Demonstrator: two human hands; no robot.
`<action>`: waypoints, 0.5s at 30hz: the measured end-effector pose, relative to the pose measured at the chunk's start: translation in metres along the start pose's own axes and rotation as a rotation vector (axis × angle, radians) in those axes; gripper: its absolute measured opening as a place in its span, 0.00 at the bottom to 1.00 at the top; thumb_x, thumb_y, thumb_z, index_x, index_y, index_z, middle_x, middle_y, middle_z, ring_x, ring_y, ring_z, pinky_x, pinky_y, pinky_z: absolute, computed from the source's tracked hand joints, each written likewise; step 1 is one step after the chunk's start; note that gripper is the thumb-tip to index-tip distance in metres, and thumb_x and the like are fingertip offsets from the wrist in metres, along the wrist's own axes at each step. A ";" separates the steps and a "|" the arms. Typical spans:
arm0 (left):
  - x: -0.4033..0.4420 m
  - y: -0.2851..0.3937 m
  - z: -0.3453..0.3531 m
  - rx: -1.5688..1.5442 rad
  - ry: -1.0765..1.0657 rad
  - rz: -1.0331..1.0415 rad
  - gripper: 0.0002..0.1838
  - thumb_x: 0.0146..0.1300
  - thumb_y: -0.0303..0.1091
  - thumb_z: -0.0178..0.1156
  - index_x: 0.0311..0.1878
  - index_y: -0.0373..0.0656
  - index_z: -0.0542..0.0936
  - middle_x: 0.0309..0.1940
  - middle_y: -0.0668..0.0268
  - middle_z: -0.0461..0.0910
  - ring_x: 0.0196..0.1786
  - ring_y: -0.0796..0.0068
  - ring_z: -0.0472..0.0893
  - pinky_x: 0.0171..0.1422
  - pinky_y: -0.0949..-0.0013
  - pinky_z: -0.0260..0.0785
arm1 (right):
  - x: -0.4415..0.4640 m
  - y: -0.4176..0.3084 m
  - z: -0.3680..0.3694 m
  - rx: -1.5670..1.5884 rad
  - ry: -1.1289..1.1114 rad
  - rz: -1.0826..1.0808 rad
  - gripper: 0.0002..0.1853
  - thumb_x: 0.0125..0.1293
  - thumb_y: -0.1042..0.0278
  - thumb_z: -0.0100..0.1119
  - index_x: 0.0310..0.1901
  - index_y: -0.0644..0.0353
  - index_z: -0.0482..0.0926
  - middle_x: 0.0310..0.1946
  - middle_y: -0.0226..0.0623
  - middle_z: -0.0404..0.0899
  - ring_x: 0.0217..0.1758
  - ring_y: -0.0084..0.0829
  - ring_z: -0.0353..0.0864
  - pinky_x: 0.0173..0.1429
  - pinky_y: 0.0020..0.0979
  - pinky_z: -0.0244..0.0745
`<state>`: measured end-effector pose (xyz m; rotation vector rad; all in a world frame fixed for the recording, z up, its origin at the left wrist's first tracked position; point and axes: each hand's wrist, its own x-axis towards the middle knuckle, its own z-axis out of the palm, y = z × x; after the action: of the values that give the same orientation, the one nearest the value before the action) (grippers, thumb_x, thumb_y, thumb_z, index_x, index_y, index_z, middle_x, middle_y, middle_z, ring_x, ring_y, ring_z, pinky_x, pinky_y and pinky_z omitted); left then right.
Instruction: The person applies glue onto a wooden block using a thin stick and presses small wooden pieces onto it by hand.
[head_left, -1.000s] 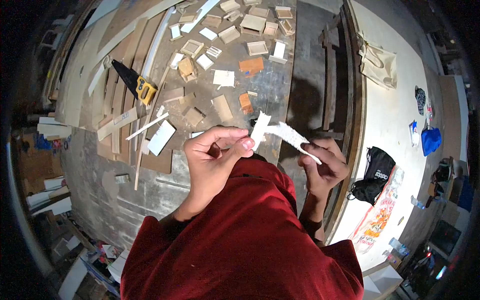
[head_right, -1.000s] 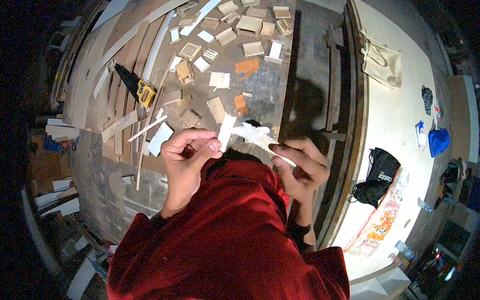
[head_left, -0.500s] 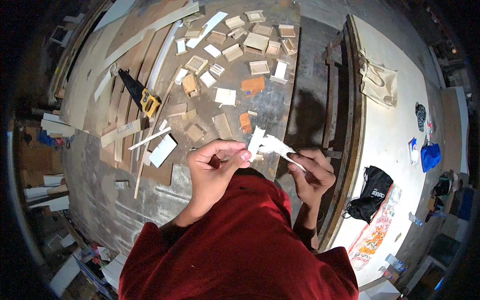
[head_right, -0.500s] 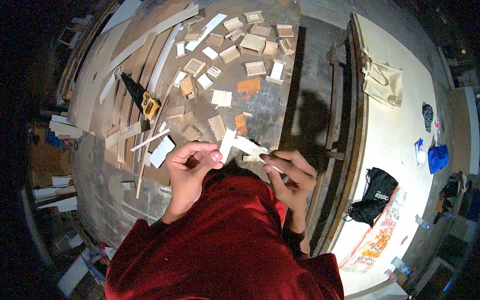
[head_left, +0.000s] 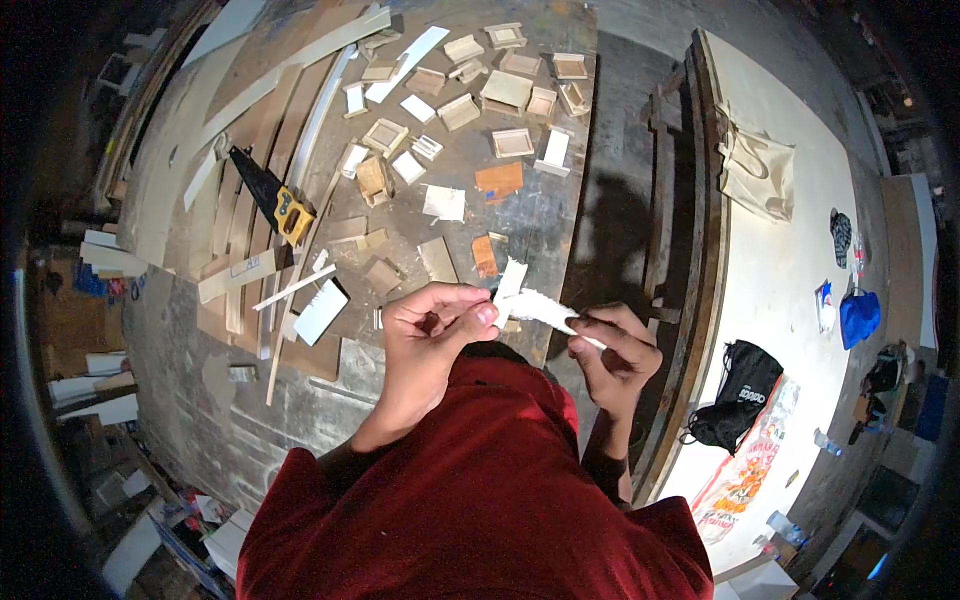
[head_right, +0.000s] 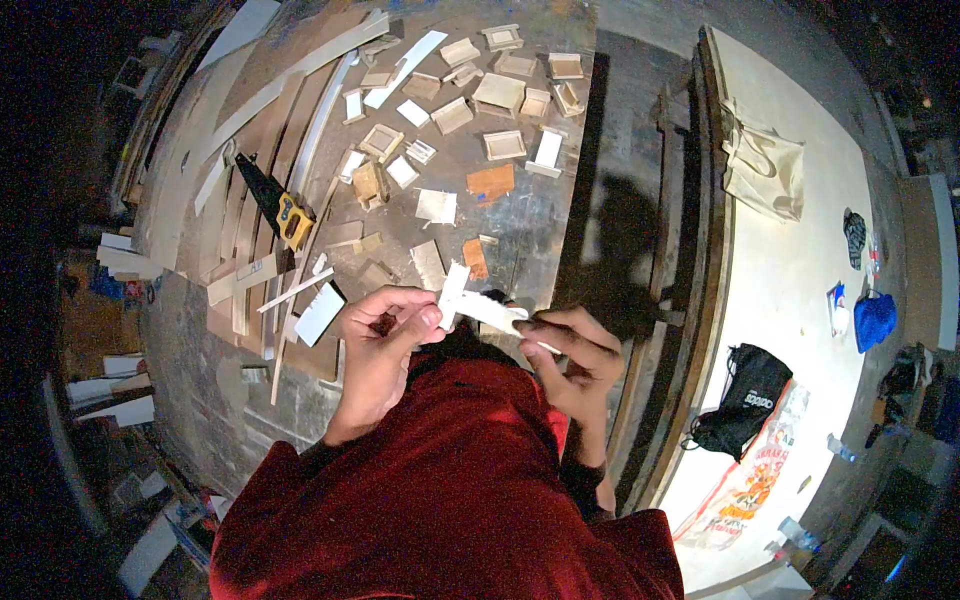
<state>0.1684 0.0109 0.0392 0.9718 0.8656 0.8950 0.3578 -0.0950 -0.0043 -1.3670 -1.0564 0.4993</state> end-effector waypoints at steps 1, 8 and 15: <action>0.001 0.000 0.000 -0.025 0.001 -0.019 0.08 0.63 0.19 0.67 0.45 0.32 0.83 0.38 0.58 0.86 0.42 0.74 0.86 0.45 0.70 0.84 | 0.001 0.006 0.000 0.016 -0.036 -0.082 0.09 0.55 0.78 0.72 0.39 0.69 0.88 0.37 0.44 0.85 0.34 0.29 0.84 0.37 0.25 0.77; 0.004 0.000 -0.001 0.049 -0.004 0.031 0.09 0.62 0.19 0.67 0.45 0.31 0.83 0.38 0.58 0.87 0.41 0.74 0.87 0.46 0.69 0.84 | 0.006 0.001 0.001 -0.022 0.124 0.012 0.11 0.52 0.79 0.73 0.39 0.65 0.89 0.37 0.42 0.86 0.38 0.31 0.85 0.42 0.27 0.77; 0.004 0.001 0.000 0.031 -0.003 0.049 0.10 0.62 0.21 0.67 0.47 0.32 0.83 0.36 0.59 0.86 0.38 0.76 0.86 0.44 0.71 0.84 | 0.012 -0.002 -0.009 -0.127 -0.022 -0.134 0.11 0.51 0.79 0.74 0.38 0.65 0.89 0.37 0.41 0.86 0.38 0.31 0.85 0.42 0.26 0.77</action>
<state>0.1694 0.0151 0.0394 1.0245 0.8579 0.9237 0.3701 -0.0906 0.0020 -1.3928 -1.2065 0.3539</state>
